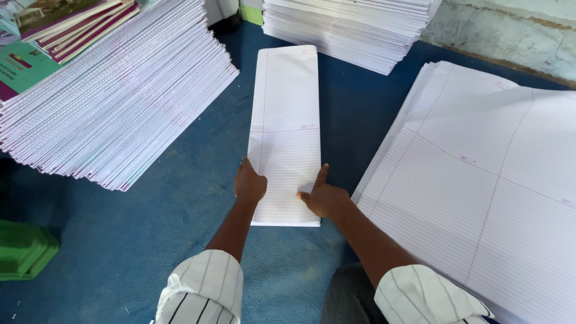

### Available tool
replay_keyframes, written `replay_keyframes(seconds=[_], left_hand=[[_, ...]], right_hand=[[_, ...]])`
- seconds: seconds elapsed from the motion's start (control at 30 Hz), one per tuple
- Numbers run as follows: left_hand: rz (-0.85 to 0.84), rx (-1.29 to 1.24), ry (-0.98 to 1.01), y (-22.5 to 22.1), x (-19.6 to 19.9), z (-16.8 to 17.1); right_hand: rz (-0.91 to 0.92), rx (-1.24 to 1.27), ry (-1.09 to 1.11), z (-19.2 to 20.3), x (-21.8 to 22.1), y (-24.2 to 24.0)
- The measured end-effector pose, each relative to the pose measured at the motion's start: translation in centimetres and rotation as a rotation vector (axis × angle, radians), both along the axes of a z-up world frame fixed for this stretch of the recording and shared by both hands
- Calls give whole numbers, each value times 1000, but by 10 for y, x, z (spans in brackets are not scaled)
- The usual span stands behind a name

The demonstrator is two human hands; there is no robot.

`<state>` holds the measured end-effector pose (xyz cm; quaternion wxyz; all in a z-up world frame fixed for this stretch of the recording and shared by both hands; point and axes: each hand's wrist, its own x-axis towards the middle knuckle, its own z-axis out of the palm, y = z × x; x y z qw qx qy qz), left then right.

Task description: The person folds large lined sheets of paper in half and presses the crease with a small wooden block. They repeat this process for multiple sheets, stacking the folded papers to the left.

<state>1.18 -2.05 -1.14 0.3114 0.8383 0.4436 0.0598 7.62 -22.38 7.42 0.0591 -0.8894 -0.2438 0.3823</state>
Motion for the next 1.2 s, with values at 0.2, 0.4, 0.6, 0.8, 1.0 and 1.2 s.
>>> replay_keyframes(seconds=[0.2,0.4,0.6,0.8,1.0,1.2], left_hand=[[-68,-32,-129,5,-6,12],[-4,25,93,-25,-1,65],[-153,116,-32,-69,25,101],[-344,154,-228,-131,44,124],[-558,115,-247,-199,57,139],[-787,161,-325,-257,65,134]], right_hand=[[-1,100,-69,-4,9,2],[-5,375,-212,4,31,-6],[24,615,-404,31,51,-43],[-36,666,-543,54,70,-103],[-70,547,-633,64,84,-172],[-184,364,-603,66,91,-248]])
